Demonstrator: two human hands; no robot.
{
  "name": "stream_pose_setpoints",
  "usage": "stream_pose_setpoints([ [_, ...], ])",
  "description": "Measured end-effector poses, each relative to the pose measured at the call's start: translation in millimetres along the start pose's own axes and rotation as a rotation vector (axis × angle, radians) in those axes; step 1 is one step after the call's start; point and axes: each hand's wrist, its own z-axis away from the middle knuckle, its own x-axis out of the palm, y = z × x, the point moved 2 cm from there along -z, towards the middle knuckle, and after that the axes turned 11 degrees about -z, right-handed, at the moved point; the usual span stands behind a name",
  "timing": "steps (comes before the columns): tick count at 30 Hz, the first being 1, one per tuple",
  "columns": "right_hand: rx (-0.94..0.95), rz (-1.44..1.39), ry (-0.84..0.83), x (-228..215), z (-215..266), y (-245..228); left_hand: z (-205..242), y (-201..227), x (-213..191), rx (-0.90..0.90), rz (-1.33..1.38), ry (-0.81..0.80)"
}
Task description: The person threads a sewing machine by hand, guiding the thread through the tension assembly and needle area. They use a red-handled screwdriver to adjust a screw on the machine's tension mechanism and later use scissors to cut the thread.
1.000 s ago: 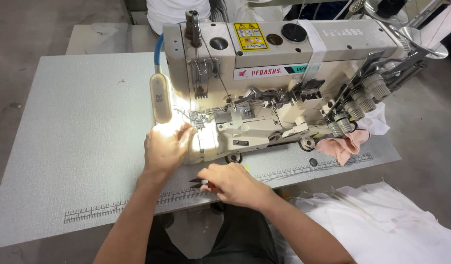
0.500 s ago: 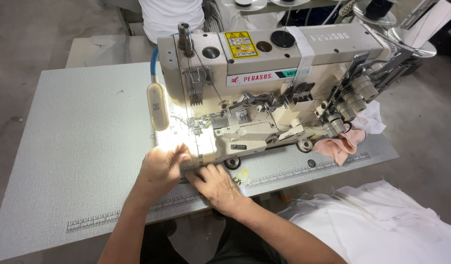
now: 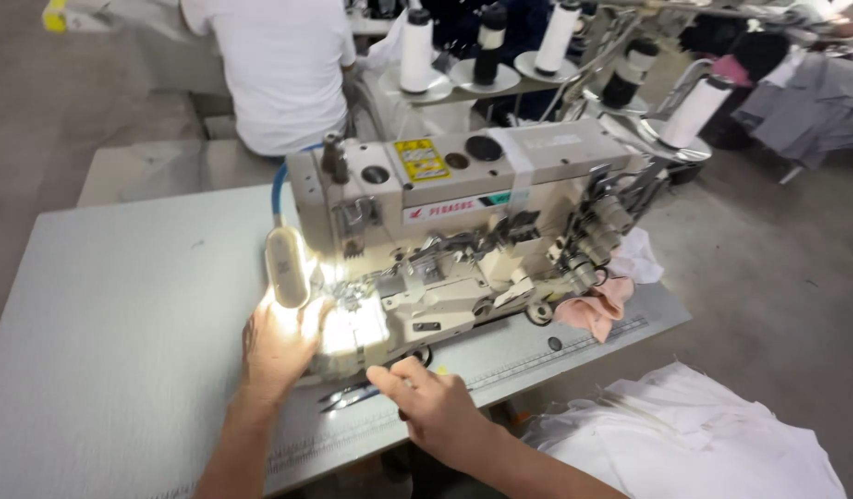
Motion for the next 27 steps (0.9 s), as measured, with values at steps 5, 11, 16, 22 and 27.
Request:
stream_pose_setpoints([
  [5, -0.016, 0.040, 0.249, -68, -21, 5, -11, -3, 6, -0.186, 0.010, -0.078],
  [11, -0.016, 0.149, 0.492, -151, -55, 0, -9, -26, 14, 0.008, 0.015, -0.073],
  [16, 0.008, 0.192, 0.476, -177, -82, -11, -13, -54, 42, 0.202, -0.244, -0.065],
  [22, -0.093, 0.195, 0.223, -178, -103, -9, -7, -58, 49, 0.213, -0.214, 0.011],
  [27, -0.108, 0.300, 0.127, -175, -115, -16, -1, -56, 52, 0.255, -0.208, 0.116],
])
